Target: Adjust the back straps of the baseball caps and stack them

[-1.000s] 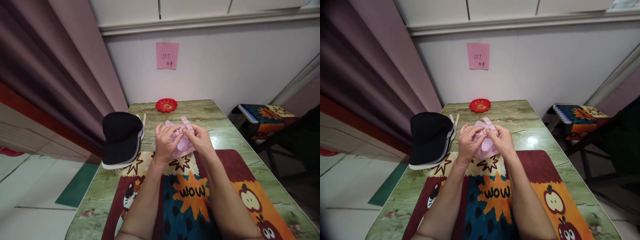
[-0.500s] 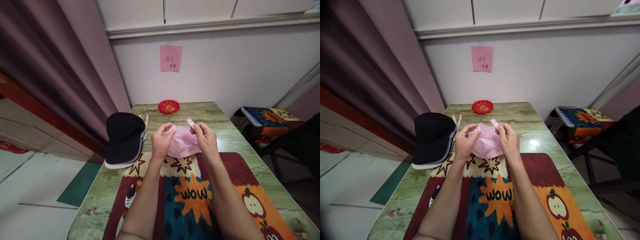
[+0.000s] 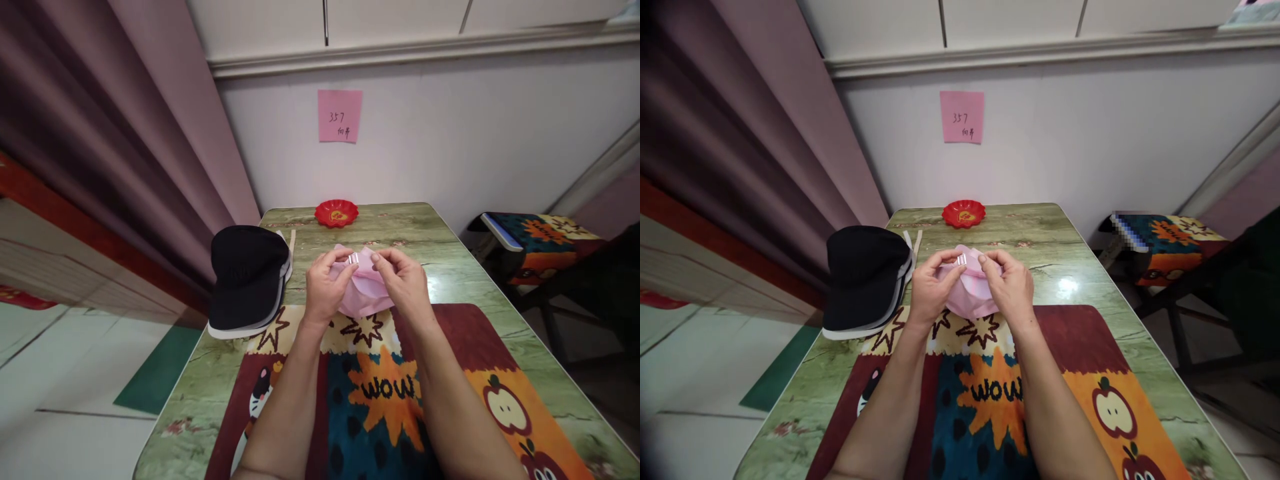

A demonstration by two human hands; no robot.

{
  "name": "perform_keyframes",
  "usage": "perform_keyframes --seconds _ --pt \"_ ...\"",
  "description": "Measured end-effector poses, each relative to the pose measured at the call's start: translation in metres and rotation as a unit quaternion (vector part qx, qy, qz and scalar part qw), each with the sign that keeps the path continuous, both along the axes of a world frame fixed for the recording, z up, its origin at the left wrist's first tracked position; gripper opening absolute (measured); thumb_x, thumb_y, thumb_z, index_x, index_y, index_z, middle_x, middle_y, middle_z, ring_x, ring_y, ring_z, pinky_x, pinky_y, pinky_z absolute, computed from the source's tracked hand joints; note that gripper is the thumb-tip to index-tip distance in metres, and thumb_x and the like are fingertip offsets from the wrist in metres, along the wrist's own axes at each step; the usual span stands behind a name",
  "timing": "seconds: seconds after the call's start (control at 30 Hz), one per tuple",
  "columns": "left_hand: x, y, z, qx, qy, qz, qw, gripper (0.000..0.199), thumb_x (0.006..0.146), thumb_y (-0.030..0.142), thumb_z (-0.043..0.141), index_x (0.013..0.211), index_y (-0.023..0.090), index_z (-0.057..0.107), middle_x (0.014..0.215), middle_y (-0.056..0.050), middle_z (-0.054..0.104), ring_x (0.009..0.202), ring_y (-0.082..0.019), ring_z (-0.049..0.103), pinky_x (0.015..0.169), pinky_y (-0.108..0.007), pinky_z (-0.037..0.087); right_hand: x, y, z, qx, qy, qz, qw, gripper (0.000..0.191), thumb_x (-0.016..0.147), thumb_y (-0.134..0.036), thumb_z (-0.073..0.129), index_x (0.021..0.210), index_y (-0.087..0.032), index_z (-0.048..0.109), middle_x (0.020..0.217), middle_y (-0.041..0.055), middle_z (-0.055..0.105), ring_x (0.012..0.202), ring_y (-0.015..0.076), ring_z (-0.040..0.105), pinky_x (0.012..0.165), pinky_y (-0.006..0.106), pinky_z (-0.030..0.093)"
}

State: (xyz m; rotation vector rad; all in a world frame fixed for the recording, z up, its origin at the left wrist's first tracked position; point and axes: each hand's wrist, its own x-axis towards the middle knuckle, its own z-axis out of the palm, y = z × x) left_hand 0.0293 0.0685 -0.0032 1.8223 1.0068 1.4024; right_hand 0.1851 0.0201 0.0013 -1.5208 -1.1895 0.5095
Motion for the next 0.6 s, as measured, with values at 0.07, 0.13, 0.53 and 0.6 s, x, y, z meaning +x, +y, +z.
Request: perform_keyframes --seconds 0.07,0.13,0.53,0.6 --pt "0.0004 0.0003 0.0004 0.007 -0.011 -0.007 1.000 0.019 0.081 0.022 0.075 0.100 0.020 0.075 0.101 -0.005 0.076 0.098 -0.021 0.069 0.094 -0.034 0.051 0.0003 0.0005 0.0001 -0.001 0.013 0.007 1.000 0.031 0.087 -0.052 0.064 0.087 -0.023 0.075 0.078 0.0022 0.072 0.072 0.0193 0.061 0.066 0.029 0.041" --pt "0.0005 0.0010 0.0003 0.005 -0.025 -0.017 1.000 0.019 0.081 0.023 0.076 0.099 0.020 0.076 0.102 -0.005 0.076 0.099 -0.021 0.069 0.095 -0.034 0.051 0.0002 0.0010 -0.0002 -0.005 0.028 0.019 0.999 0.031 0.087 -0.051 0.064 0.086 -0.022 0.075 0.077 0.0027 0.072 0.071 0.0194 0.061 0.065 0.029 0.041" --pt "0.0004 0.0029 -0.0074 -0.050 -0.068 -0.071 0.994 0.025 0.079 0.030 0.081 0.101 0.021 0.078 0.102 -0.006 0.077 0.100 -0.022 0.069 0.099 -0.036 0.050 -0.0035 0.0031 -0.0032 -0.014 0.085 0.061 0.994 0.032 0.089 -0.047 0.059 0.071 -0.021 0.063 0.067 0.0015 0.063 0.064 0.0162 0.053 0.066 0.030 0.042" --pt "0.0004 0.0026 -0.0071 -0.051 -0.071 -0.074 0.993 0.024 0.079 0.030 0.080 0.102 0.021 0.078 0.102 -0.006 0.076 0.099 -0.022 0.069 0.098 -0.036 0.050 -0.0041 0.0026 -0.0023 -0.018 0.091 0.062 0.994 0.032 0.089 -0.046 0.060 0.070 -0.021 0.063 0.067 0.0015 0.063 0.064 0.0160 0.053 0.066 0.030 0.042"
